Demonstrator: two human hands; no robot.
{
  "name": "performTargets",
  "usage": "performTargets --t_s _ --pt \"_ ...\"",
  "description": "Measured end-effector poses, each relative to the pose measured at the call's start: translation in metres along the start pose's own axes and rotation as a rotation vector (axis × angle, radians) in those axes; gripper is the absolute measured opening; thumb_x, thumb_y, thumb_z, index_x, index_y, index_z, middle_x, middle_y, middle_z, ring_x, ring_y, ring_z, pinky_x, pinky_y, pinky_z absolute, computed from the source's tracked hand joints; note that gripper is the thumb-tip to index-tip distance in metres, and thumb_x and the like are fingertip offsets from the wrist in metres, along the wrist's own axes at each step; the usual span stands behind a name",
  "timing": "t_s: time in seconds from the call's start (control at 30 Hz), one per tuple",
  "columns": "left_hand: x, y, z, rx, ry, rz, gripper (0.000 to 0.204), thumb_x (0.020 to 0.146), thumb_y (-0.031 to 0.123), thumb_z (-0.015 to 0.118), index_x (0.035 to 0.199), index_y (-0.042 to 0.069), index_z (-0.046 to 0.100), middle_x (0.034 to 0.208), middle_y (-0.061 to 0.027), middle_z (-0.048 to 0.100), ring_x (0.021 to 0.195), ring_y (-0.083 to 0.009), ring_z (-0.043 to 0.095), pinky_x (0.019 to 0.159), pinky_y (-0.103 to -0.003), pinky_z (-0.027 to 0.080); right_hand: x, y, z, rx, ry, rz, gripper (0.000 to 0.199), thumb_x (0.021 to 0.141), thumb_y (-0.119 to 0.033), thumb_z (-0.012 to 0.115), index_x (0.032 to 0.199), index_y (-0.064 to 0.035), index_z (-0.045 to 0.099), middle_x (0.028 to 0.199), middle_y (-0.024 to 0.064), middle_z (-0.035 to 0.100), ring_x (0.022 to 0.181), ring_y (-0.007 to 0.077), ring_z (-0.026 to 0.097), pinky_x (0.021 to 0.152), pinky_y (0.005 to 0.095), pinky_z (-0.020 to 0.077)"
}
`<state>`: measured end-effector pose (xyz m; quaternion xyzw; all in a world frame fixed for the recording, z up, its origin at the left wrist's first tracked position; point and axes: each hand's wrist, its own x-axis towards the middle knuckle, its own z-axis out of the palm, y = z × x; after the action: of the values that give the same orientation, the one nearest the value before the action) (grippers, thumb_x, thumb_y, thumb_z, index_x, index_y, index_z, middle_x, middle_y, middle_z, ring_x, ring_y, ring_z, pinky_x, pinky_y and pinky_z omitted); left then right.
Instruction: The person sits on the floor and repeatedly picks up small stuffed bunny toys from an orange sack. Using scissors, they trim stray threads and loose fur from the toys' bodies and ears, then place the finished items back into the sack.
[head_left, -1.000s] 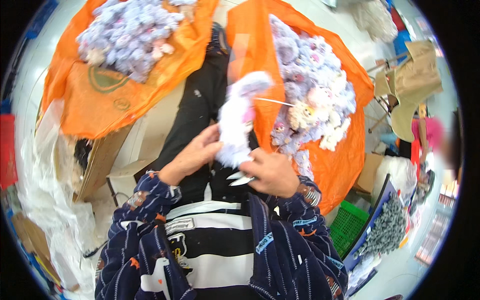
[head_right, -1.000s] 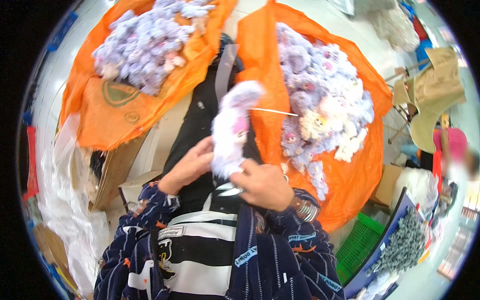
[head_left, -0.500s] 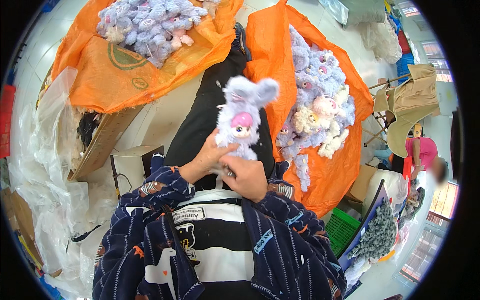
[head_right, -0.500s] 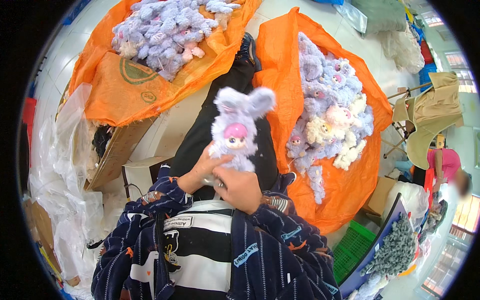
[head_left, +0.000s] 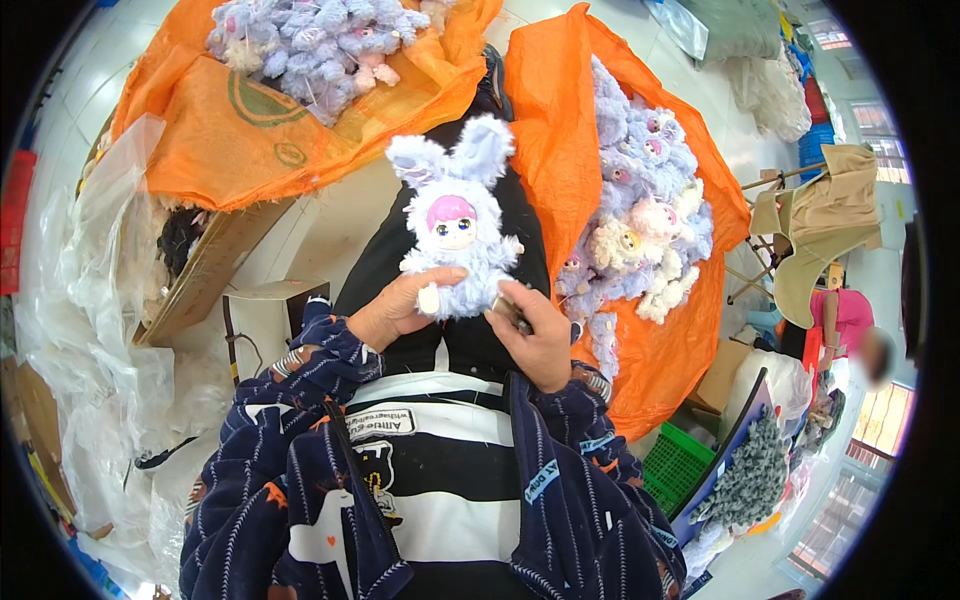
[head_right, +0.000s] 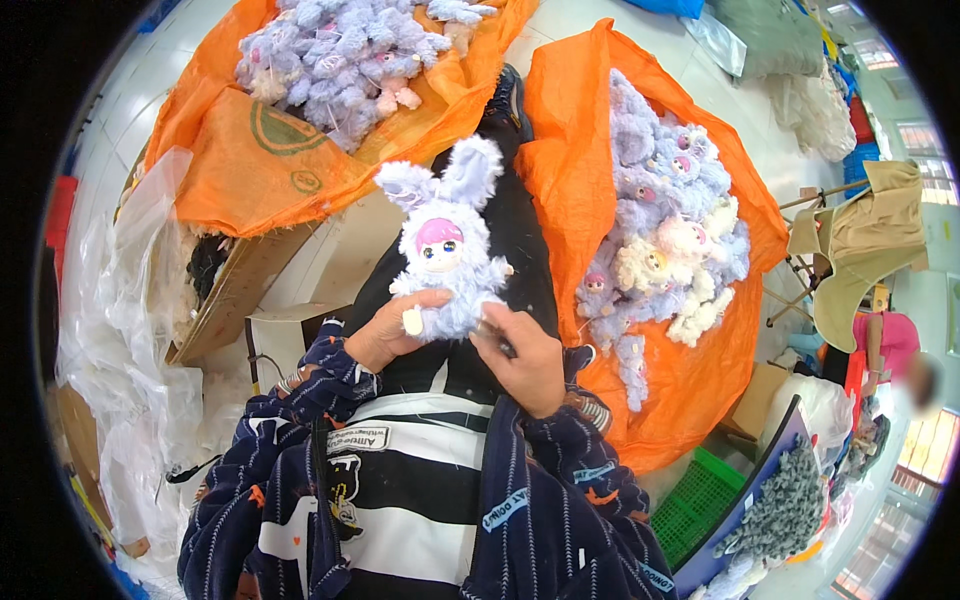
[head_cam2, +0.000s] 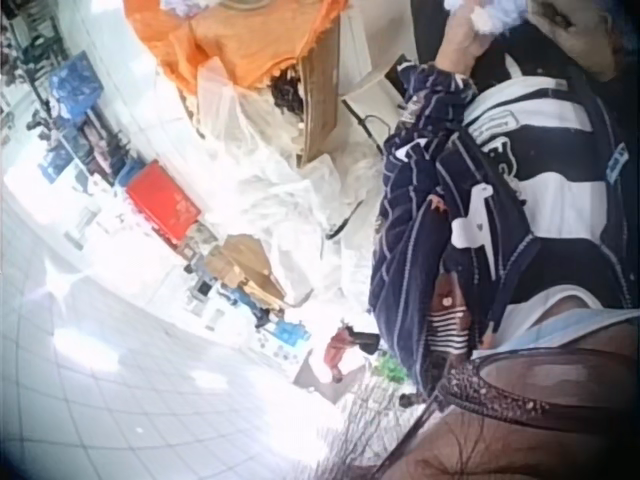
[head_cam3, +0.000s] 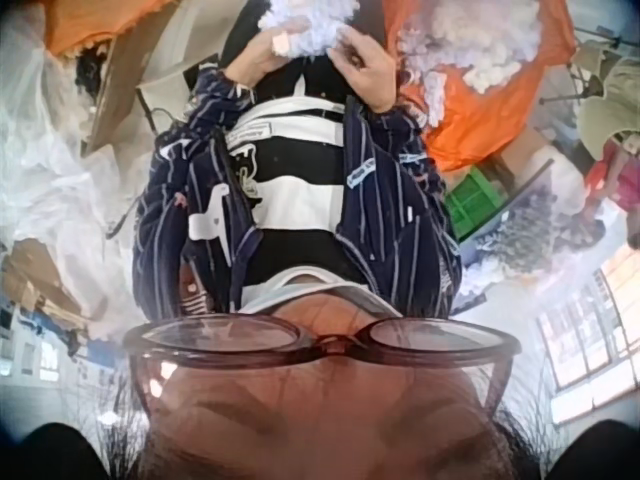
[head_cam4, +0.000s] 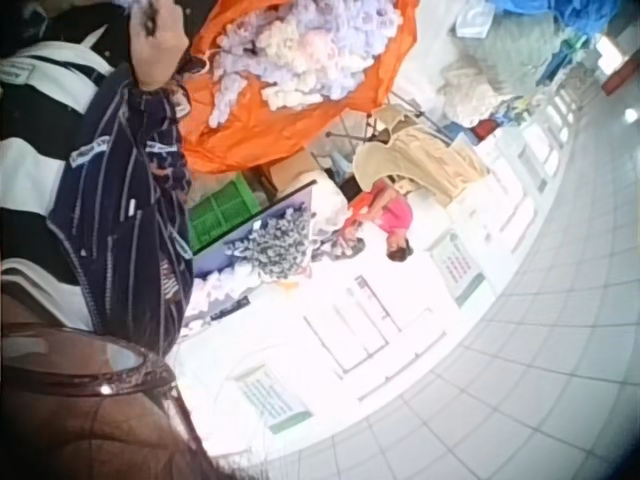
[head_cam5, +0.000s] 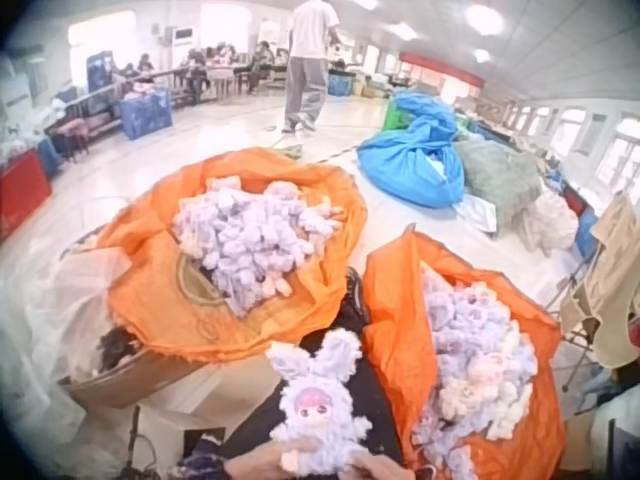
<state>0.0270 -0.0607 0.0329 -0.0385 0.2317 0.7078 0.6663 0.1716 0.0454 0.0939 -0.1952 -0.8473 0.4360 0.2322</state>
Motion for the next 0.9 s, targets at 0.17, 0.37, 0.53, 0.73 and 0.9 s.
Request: performTargets --t_s 0.17,0.37,0.53,0.73,0.9 --pt "-0.004 0.001 0.0 0.031 0.043 -0.01 0.036 0.079 0.007 0.06 0.113 -0.001 0.05 0.105 -0.0112 0.059 0.094 -0.0207 0.059 0.083 -0.032 0.047 0.001 0.006 -0.009 -0.336 -0.262 -0.174 0.044 0.064 -0.006 0.069 0.106 -0.0078 0.055 0.072 0.0075 0.057 0.058 0.0236 0.057 0.052 0.0312 0.0442" --pt "0.0 -0.008 -0.008 0.062 0.061 -0.025 0.035 0.079 0.007 0.06 0.112 0.0 0.052 0.105 -0.0106 0.059 0.093 -0.0206 0.06 0.082 -0.032 0.048 -0.006 0.019 0.002 -0.346 -0.058 -0.185 0.035 0.062 -0.01 0.071 0.093 -0.005 0.054 0.065 0.008 0.055 0.056 0.0246 0.057 0.05 0.032 0.0434" --pt "-0.002 -0.013 0.001 0.192 0.038 0.035 0.037 0.078 0.006 0.06 0.114 0.001 0.051 0.106 -0.0109 0.059 0.094 -0.0201 0.059 0.083 -0.031 0.048 -0.004 0.023 0.001 -0.314 -0.015 0.078 0.02 0.07 -0.015 0.069 0.072 -0.0024 0.054 0.059 0.0124 0.055 0.052 0.0249 0.056 0.046 0.0314 0.0409" --pt "-0.01 -0.002 0.019 0.326 -0.055 -0.071 0.043 0.076 0.011 0.066 0.116 0.003 0.05 0.108 -0.0085 0.058 0.098 -0.0186 0.057 0.085 -0.03 0.045 0.013 0.023 -0.017 0.066 0.267 0.255 0.016 0.078 -0.011 0.065 0.081 0.0027 0.057 0.067 0.0053 0.059 0.059 0.0096 0.052 0.054 0.0238 0.042" --pt "-0.014 -0.012 0.015 0.45 -0.167 -0.147 0.046 0.075 0.009 0.068 0.116 0.003 0.05 0.109 -0.0063 0.058 0.101 -0.016 0.053 0.089 -0.029 0.041 0.053 0.025 -0.029 0.397 0.258 0.57 0.023 0.079 -0.014 0.063 0.096 0.0013 0.057 0.081 0.003 0.059 0.068 0.0095 0.055 0.062 0.0235 0.044"
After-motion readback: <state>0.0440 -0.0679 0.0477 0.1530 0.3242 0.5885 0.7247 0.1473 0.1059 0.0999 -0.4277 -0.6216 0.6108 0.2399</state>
